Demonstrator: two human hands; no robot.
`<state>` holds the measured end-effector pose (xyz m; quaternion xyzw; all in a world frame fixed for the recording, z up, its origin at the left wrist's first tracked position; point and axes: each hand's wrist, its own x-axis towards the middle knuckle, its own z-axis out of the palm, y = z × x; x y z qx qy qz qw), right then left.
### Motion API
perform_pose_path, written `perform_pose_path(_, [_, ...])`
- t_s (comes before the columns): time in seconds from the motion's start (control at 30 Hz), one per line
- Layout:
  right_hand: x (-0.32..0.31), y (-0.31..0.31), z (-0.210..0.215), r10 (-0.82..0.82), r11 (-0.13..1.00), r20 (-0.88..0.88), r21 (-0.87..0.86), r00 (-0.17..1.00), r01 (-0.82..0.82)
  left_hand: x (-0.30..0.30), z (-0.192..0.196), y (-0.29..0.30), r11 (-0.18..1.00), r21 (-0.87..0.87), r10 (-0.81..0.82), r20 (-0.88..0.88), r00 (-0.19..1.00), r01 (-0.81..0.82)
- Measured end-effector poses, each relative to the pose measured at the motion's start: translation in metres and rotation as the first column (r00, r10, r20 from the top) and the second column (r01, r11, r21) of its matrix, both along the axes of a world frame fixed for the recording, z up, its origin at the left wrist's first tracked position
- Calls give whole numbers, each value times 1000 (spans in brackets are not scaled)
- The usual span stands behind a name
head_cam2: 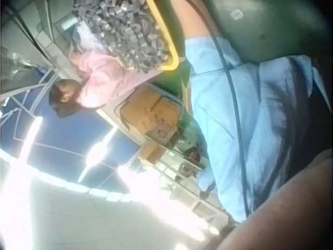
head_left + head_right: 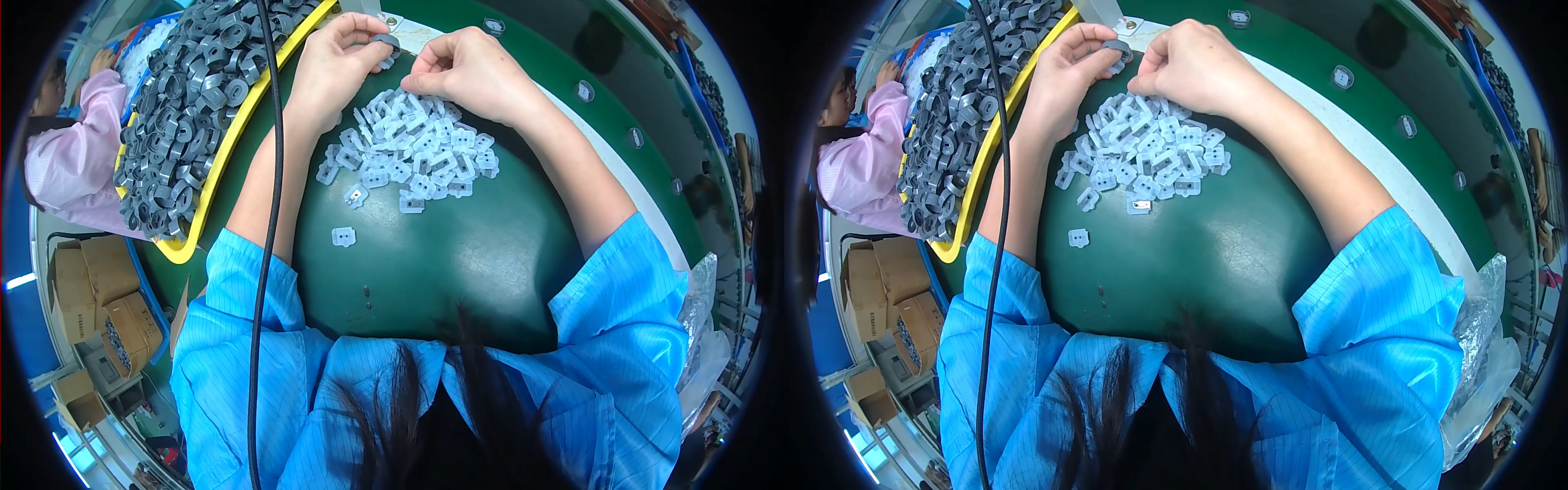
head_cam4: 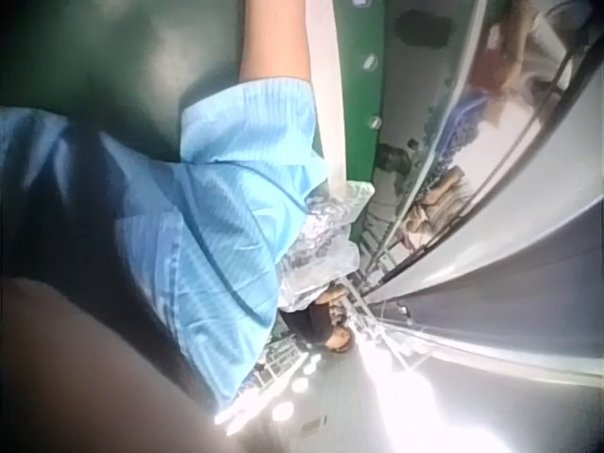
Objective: The person assembles small plastic components by hand, joining grey plastic housings and white plastic brackets on a production line workspace.
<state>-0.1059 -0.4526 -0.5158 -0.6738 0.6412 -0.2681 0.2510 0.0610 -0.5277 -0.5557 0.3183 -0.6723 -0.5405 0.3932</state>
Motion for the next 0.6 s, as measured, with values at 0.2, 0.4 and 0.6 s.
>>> perform_pose_path(0.2, [-24, -1, 4, -46, 998, -48, -52, 998, 44, -2, 11, 10, 989, 124, -72, -110, 991, 86])
perform_pose_path(0.4, [-27, -3, -6, -91, 968, -172, -247, 981, 46, 2, 8, 5, 996, 74, -52, -20, 998, 53])
perform_pose_path(0.6, [-11, 5, -14, -151, 904, -493, -420, 856, -82, 1, 7, 5, 934, 310, -99, -250, 963, 176])
